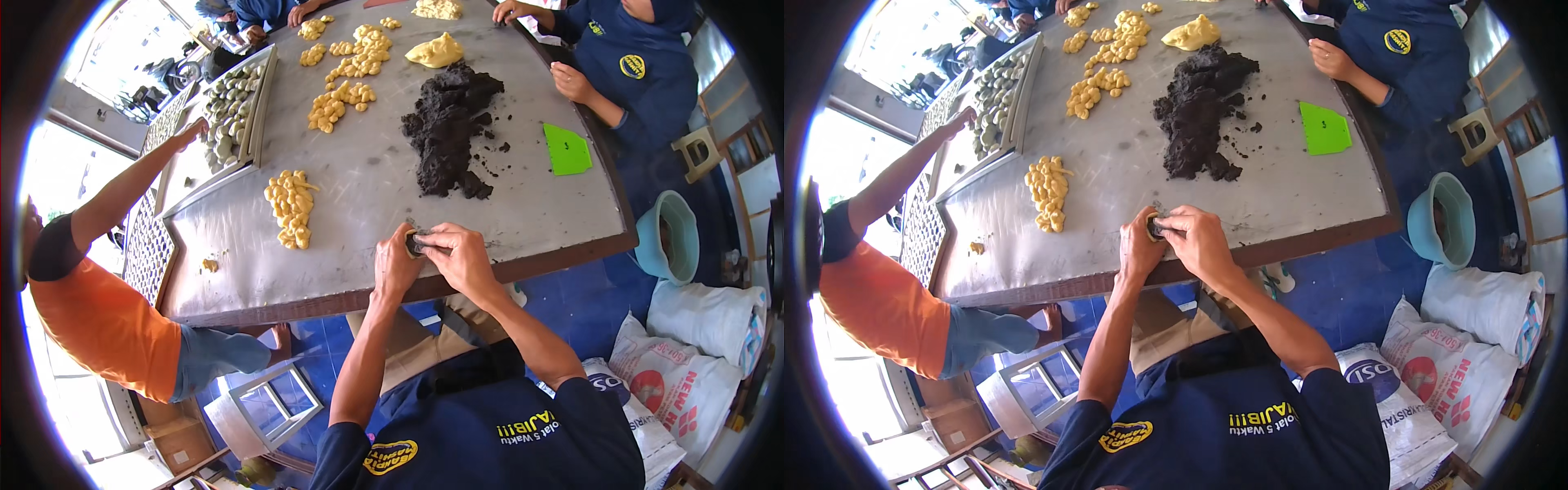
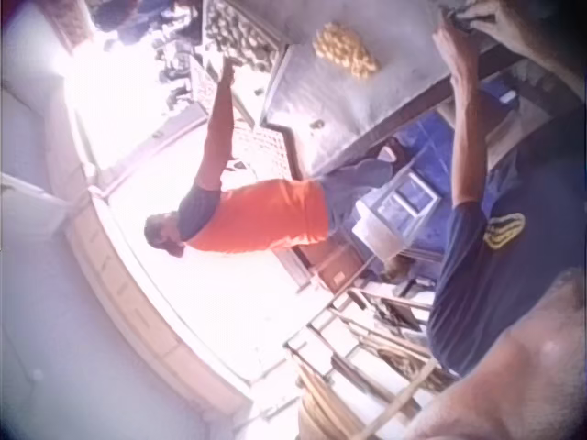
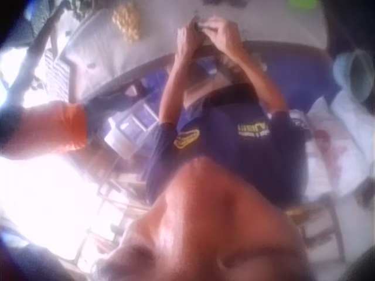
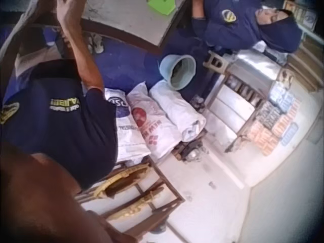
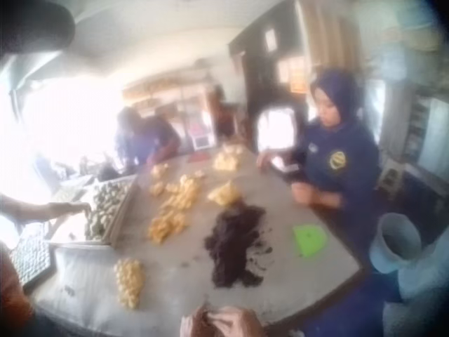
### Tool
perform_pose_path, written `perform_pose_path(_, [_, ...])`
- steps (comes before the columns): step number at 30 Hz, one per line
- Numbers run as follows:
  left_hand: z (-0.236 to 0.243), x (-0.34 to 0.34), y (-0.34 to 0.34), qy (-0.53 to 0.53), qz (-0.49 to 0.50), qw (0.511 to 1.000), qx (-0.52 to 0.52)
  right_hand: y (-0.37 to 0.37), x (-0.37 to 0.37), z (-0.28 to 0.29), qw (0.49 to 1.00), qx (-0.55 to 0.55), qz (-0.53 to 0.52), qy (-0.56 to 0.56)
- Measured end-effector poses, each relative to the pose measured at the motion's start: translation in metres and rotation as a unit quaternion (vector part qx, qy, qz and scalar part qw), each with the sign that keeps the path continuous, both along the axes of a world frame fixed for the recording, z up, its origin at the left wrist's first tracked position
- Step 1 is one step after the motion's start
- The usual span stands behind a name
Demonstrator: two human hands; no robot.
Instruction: The person prepares pastries by flattening dough pieces, placing portions of filling inside the dough, and wrapping them into balls by hand.
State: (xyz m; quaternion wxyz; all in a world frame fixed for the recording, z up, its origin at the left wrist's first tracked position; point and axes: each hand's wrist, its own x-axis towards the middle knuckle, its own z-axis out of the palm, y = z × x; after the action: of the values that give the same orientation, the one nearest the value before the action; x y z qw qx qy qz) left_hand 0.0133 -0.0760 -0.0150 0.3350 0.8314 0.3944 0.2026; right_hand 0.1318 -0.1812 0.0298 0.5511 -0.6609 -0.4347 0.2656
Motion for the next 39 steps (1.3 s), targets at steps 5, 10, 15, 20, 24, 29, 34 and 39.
perform_pose_path(5, [0.011,-0.001,0.001,-0.064,-0.042,0.995,-0.057,0.002,-0.015,-0.003,0.949,0.049,0.014,-0.312])
perform_pose_path(10, [0.013,-0.004,0.003,-0.11,-0.083,0.989,-0.045,0.018,0.018,0.016,0.987,-0.067,0.02,-0.142])
perform_pose_path(15, [0.01,0.0,-0.004,-0.109,-0.073,0.991,-0.01,0.023,0.027,0.001,0.977,-0.061,0.083,-0.187])
perform_pose_path(20, [0.005,-0.001,0.001,-0.15,-0.022,0.984,-0.096,0.032,0.082,-0.011,0.87,-0.077,-0.19,-0.449])
perform_pose_path(24, [-0.011,-0.014,0.008,-0.274,0.015,0.929,-0.249,0.024,0.095,-0.029,0.902,-0.1,-0.076,-0.414])
perform_pose_path(29, [0.001,0.002,-0.002,-0.364,0.03,0.91,-0.194,0.03,0.127,-0.031,0.891,0.003,-0.145,-0.43])
perform_pose_path(34, [-0.01,-0.012,0.016,-0.308,0.012,0.921,-0.237,0.068,0.164,-0.003,0.887,-0.122,-0.003,-0.446])
perform_pose_path(39, [-0.003,-0.009,0.007,-0.326,0.018,0.912,-0.248,0.079,0.207,0.015,0.894,-0.176,0.053,-0.408])
